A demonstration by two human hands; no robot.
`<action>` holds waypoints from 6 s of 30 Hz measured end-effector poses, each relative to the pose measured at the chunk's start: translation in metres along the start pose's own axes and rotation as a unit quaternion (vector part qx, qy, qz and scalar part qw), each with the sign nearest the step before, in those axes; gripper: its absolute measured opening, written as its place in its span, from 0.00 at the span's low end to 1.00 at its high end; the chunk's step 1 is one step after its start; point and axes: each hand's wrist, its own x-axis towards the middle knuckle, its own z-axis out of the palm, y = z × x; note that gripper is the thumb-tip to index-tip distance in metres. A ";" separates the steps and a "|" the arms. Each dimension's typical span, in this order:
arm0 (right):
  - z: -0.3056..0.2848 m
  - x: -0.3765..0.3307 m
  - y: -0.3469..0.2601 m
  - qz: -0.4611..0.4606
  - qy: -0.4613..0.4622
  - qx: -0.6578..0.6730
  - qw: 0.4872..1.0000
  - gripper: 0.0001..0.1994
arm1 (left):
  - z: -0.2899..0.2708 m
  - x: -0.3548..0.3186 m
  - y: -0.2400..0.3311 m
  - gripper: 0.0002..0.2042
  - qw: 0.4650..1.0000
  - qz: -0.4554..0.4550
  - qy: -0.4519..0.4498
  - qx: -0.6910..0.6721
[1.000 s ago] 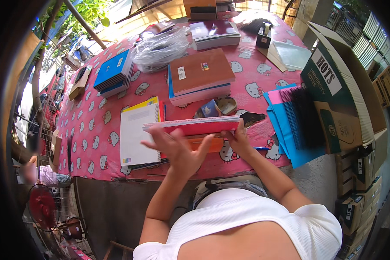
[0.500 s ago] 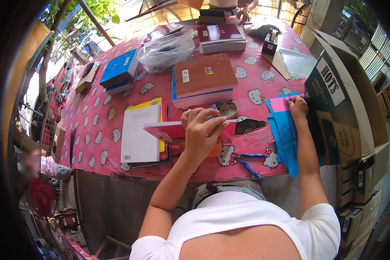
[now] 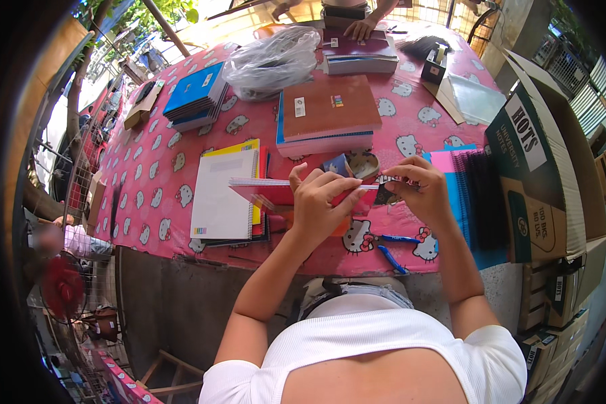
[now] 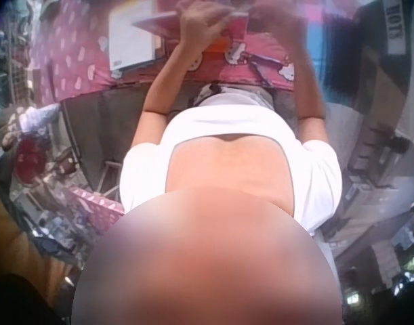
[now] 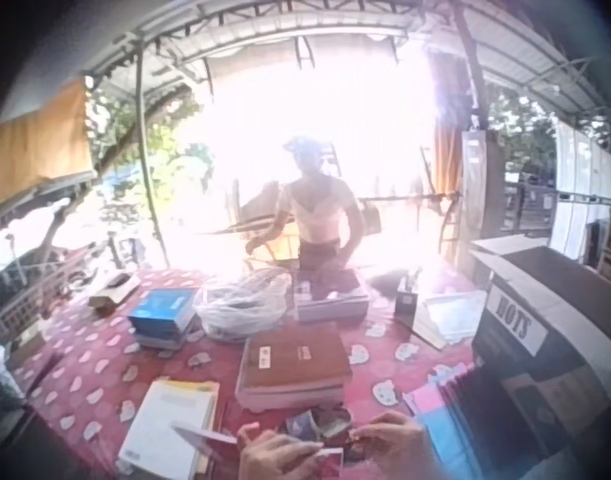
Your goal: The person prepares spiral notebooks by cutting wire spirals with pliers and applying adhesive tape to the edges of the notebooks one at a time.
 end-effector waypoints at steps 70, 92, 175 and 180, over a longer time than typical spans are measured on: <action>0.013 0.001 -0.040 -0.085 -0.148 -0.245 0.954 0.08 | -0.002 -0.025 0.004 0.34 0.999 -0.043 0.019 -0.002; 0.002 0.029 0.114 -0.021 -0.165 0.073 0.983 0.18 | -0.008 -0.013 -0.011 0.13 0.998 -0.022 0.047 0.027; 0.054 -0.049 -0.114 -0.041 0.035 -0.138 0.989 0.18 | -0.053 0.005 -0.022 0.10 0.930 -0.022 0.079 -0.359; 0.053 -0.043 -0.116 -0.046 0.087 -0.209 0.973 0.18 | -0.038 0.006 0.000 0.14 0.947 0.073 0.084 -0.300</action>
